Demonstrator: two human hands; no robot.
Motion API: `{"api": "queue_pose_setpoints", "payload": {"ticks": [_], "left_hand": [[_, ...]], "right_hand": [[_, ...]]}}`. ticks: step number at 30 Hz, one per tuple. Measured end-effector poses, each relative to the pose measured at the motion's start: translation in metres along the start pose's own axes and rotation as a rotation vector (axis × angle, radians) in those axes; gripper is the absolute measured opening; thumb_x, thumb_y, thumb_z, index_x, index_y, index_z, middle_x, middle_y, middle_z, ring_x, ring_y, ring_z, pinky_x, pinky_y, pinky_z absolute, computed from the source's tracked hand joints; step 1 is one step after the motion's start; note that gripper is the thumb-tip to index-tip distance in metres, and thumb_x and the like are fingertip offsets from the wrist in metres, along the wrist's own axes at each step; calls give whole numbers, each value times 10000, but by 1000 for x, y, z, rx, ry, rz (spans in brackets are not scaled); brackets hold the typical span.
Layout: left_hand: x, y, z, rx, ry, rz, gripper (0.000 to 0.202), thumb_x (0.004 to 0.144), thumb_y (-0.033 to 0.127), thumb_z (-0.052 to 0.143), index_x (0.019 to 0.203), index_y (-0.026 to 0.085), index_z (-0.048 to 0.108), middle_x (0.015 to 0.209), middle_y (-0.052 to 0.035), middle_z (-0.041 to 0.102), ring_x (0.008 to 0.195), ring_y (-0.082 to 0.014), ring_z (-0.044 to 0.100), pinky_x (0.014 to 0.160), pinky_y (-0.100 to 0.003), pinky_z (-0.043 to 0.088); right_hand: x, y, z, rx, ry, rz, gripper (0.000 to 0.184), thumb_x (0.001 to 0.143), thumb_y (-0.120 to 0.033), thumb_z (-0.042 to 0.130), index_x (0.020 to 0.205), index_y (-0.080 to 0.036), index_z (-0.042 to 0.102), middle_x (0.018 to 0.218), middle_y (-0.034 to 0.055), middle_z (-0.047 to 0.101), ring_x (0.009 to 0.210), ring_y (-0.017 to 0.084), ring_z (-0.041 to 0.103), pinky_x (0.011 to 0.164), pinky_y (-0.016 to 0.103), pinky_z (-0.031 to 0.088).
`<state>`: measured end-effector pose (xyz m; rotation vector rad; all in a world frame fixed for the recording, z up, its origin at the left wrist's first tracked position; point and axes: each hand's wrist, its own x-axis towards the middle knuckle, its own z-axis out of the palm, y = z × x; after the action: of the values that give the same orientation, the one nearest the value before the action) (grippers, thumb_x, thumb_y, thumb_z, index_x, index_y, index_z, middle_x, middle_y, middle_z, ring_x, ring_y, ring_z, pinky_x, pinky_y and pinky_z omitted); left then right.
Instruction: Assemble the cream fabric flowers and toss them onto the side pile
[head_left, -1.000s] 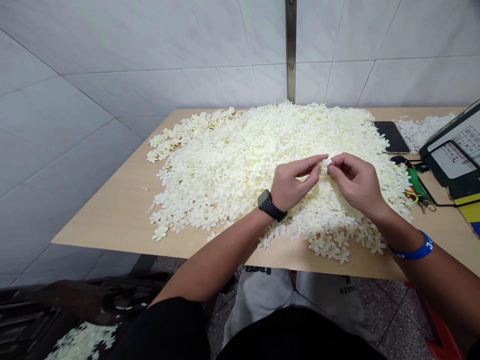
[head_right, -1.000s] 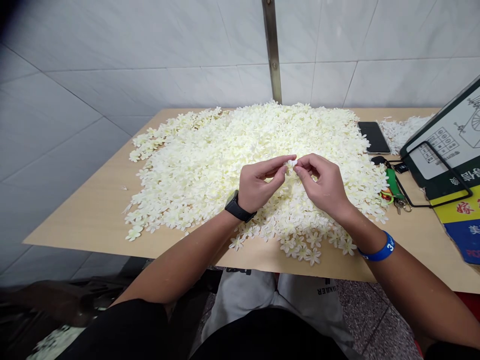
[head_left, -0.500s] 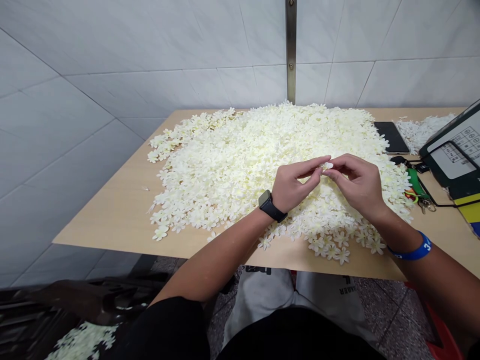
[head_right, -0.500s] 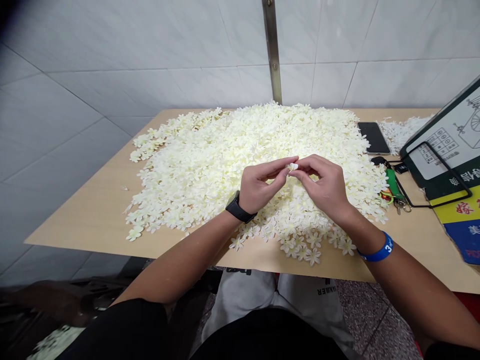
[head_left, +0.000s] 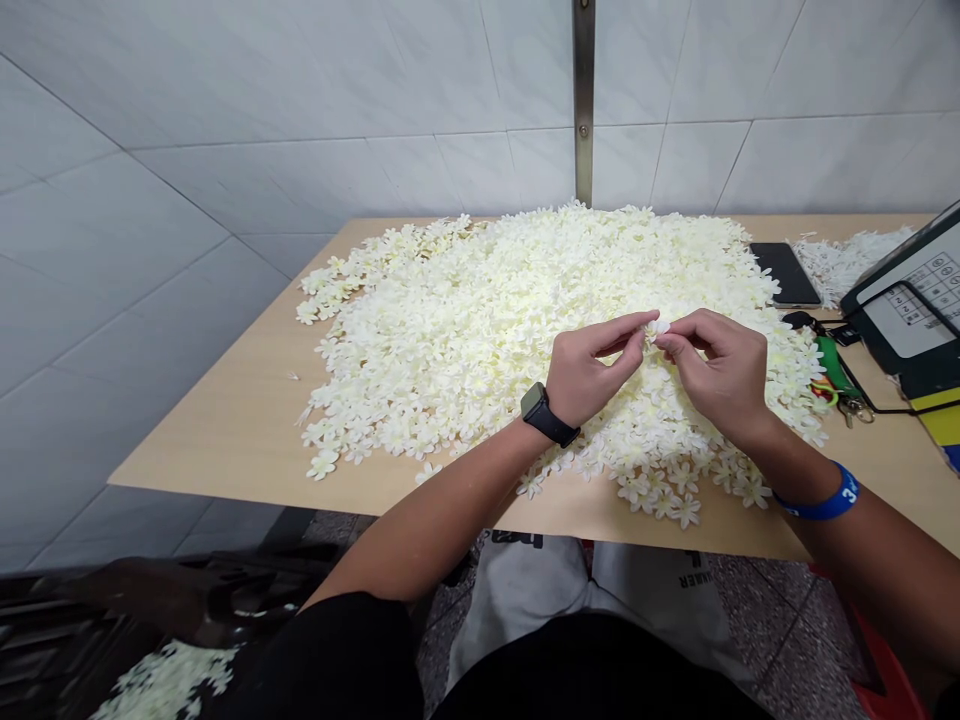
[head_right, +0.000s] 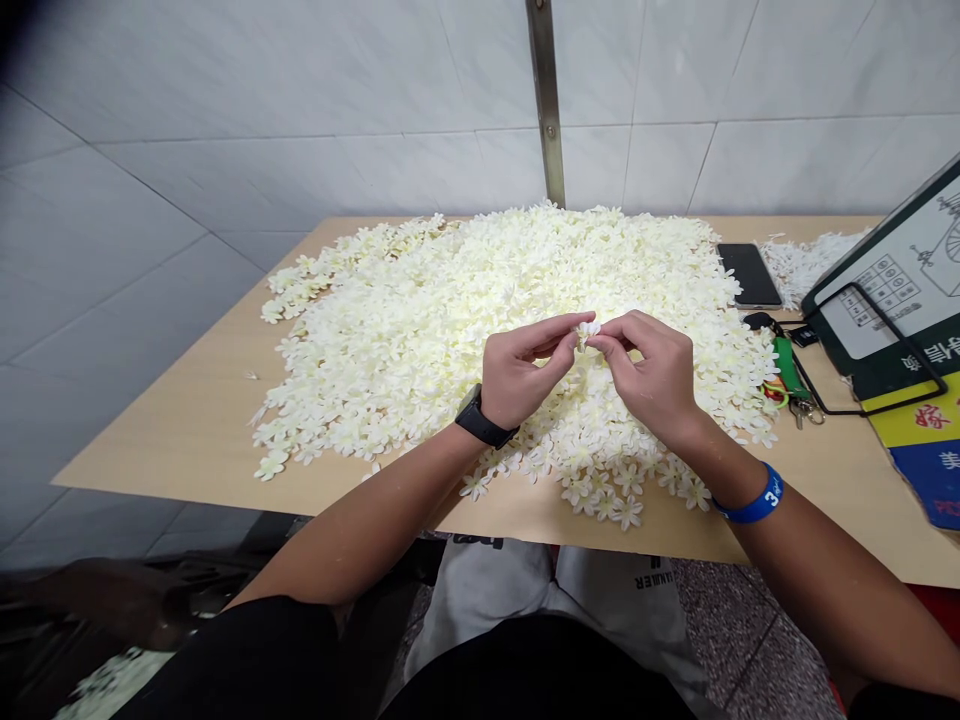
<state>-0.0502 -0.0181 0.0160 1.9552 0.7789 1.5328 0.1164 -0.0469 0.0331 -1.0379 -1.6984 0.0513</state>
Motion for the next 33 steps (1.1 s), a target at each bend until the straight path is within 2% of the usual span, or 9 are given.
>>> {"api": "queue_pose_setpoints", "payload": {"ticks": [6, 10, 13, 16, 18, 22, 29, 33], "left_hand": [[5, -2, -3, -8, 77, -77, 241, 938, 181, 624, 1113, 207, 787, 1108, -39, 807, 958, -145, 791, 898, -268, 672], [11, -7, -8, -45, 76, -115, 216, 950, 223, 637, 1112, 202, 780, 1122, -47, 804, 996, -150, 785, 927, -279, 666], [11, -7, -9, -73, 30, -112, 226, 952, 267, 652, 1131, 200, 774, 1136, -54, 801, 1003, -157, 784, 932, -288, 664], [7, -5, -7, -102, -32, -105, 252, 955, 324, 662, 1156, 216, 770, 1155, -52, 796, 1006, -170, 784, 920, -301, 667], [6, -4, -6, -113, -80, -100, 272, 961, 363, 658, 1169, 226, 768, 1168, -51, 792, 1029, -180, 780, 917, -307, 666], [5, -4, -7, -138, -127, -102, 298, 964, 407, 655, 1183, 241, 771, 1198, -46, 783, 1095, -198, 761, 958, -325, 650], [9, -3, -11, -182, -172, -140, 298, 958, 422, 666, 1182, 261, 777, 1210, -42, 778, 1140, -225, 741, 1006, -368, 636], [10, -2, -12, -224, -179, -147, 291, 957, 412, 670, 1177, 255, 777, 1216, -43, 777, 1157, -219, 737, 1006, -355, 632]], "right_hand": [[0, 8, 1, -172, 6, -146, 176, 962, -186, 621, 788, -210, 630, 712, 20, 682, 642, 156, 619, 603, 300, 454], [1, 15, -2, -201, -48, -68, 113, 975, -183, 572, 932, -215, 672, 844, 53, 705, 741, 189, 645, 671, 328, 493], [3, 12, -3, -175, -65, 20, 132, 929, -220, 659, 1056, -229, 697, 922, 63, 703, 756, 200, 631, 703, 357, 514], [4, 6, -3, -32, -40, 92, 42, 885, -258, 736, 916, -239, 717, 839, 41, 701, 735, 193, 626, 695, 353, 520], [3, 3, -1, 87, -47, 158, 73, 878, -269, 742, 821, -234, 712, 796, 28, 710, 726, 183, 636, 689, 344, 524], [1, 3, 1, 241, -53, 286, 90, 844, -262, 764, 770, -222, 732, 744, 9, 716, 688, 168, 645, 655, 325, 519], [2, 4, 0, 319, -44, 330, 83, 819, -200, 765, 744, -236, 761, 665, -15, 686, 626, 149, 629, 613, 306, 516], [2, 4, 1, 318, -36, 342, 95, 815, -212, 765, 725, -242, 758, 653, -12, 683, 611, 155, 629, 608, 317, 534]]}}
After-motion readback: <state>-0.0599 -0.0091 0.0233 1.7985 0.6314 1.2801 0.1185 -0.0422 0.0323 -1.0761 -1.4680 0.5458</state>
